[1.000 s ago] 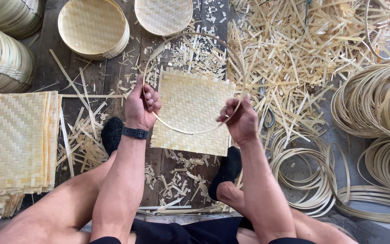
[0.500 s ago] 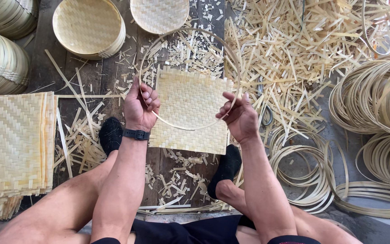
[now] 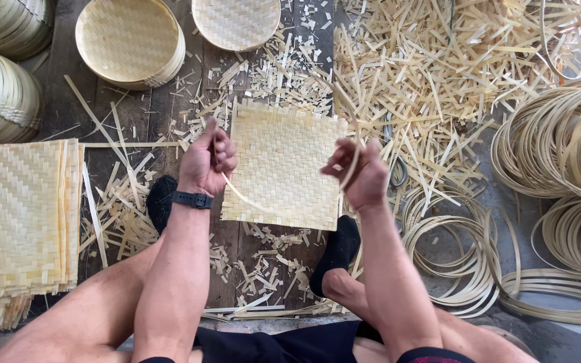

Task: The person assembles bamboo trays by fitting woven bamboo centers into circular frames and trimming excess material with shears.

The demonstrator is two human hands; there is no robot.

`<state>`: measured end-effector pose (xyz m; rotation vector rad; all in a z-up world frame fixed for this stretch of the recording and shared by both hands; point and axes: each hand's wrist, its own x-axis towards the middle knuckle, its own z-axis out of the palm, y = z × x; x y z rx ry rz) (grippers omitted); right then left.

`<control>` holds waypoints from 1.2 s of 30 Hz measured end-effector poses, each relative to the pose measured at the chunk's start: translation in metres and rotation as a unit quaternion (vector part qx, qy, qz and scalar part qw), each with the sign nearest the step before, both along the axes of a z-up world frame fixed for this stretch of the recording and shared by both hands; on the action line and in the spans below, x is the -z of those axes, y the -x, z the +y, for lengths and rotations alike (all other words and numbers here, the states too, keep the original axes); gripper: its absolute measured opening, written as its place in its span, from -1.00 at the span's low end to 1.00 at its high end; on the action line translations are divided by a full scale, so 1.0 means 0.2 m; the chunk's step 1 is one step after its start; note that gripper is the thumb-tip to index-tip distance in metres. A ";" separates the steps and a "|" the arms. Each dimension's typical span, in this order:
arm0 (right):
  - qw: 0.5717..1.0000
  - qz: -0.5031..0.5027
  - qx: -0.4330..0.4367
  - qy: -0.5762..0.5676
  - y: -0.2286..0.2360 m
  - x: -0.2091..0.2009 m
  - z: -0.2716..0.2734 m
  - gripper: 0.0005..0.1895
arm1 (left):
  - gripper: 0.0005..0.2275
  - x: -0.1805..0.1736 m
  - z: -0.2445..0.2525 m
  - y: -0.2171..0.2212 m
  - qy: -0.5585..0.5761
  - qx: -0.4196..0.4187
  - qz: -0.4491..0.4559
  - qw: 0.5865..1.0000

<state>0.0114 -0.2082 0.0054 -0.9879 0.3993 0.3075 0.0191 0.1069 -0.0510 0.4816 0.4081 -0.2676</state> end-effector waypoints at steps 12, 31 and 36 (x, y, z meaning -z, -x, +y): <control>0.999 -0.002 -0.022 0.039 -0.11 0.19 -0.18 -0.46 | -0.69 0.06 -0.09 0.04 -0.033 0.115 0.059 0.991; 0.796 0.084 -0.128 0.586 -0.09 0.65 -0.13 -0.58 | -0.77 0.52 -0.16 0.08 -0.730 0.051 0.064 0.678; 0.777 0.055 -0.102 0.619 -0.09 0.78 -0.12 -0.61 | -0.82 0.63 -0.12 0.04 -0.796 0.112 0.066 0.592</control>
